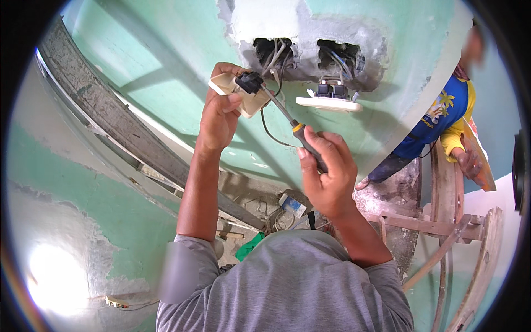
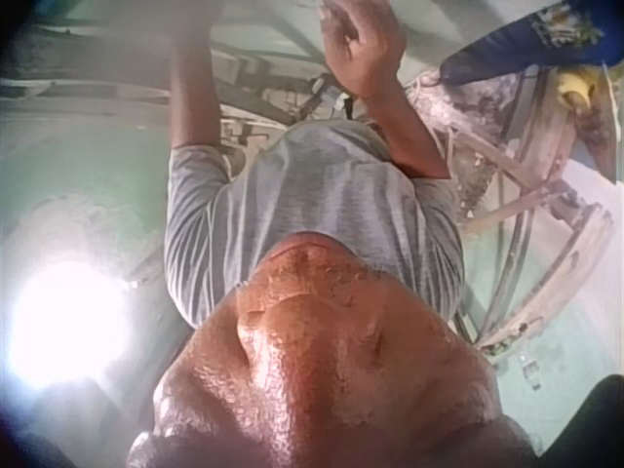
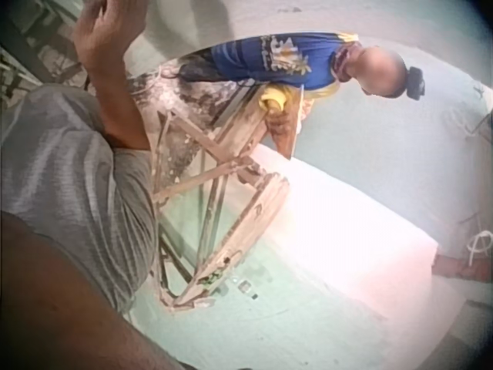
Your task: The person strips wire insulation with pliers, then uses a screwdriver to connect wires to a wall outlet and secures it into the wall box. A second person is visible in the background working on the wall.
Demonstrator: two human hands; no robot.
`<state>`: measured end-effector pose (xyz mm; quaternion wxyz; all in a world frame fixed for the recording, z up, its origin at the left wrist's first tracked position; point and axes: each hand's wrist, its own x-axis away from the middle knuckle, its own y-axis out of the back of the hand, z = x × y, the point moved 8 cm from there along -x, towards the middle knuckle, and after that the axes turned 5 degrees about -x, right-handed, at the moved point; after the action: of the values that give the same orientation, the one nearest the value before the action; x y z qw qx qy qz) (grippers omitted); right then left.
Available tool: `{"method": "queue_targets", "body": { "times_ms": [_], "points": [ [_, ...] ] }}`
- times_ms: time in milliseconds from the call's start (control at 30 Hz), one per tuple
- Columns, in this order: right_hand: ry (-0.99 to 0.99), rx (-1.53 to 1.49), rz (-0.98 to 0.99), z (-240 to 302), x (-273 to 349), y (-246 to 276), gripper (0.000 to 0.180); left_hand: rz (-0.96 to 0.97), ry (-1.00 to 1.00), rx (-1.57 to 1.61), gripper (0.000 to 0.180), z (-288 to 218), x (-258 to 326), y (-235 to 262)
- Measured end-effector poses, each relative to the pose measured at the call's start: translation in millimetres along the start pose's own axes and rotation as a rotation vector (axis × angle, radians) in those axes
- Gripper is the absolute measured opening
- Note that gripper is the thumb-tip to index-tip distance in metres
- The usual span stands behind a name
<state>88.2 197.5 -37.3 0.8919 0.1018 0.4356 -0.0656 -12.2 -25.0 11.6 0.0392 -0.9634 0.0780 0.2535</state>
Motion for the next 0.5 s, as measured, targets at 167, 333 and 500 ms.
{"method": "queue_targets", "body": {
  "times_ms": [167, 333, 500],
  "points": [
    [-0.475, -0.559, 0.055, -25, 2, -7, 0.026, 0.056, -0.011, 0.001, 0.062, 4, -6, 5],
    [-1.07, -1.25, 0.173, -36, 14, -25, 0.033, 0.028, 0.009, 0.036, 0.063, 9, -2, 7],
    [-0.237, -0.246, 0.076, -16, -5, -1, 0.043, 0.035, 0.017, 0.036, 0.061, -2, -2, -8]
  ]
}}
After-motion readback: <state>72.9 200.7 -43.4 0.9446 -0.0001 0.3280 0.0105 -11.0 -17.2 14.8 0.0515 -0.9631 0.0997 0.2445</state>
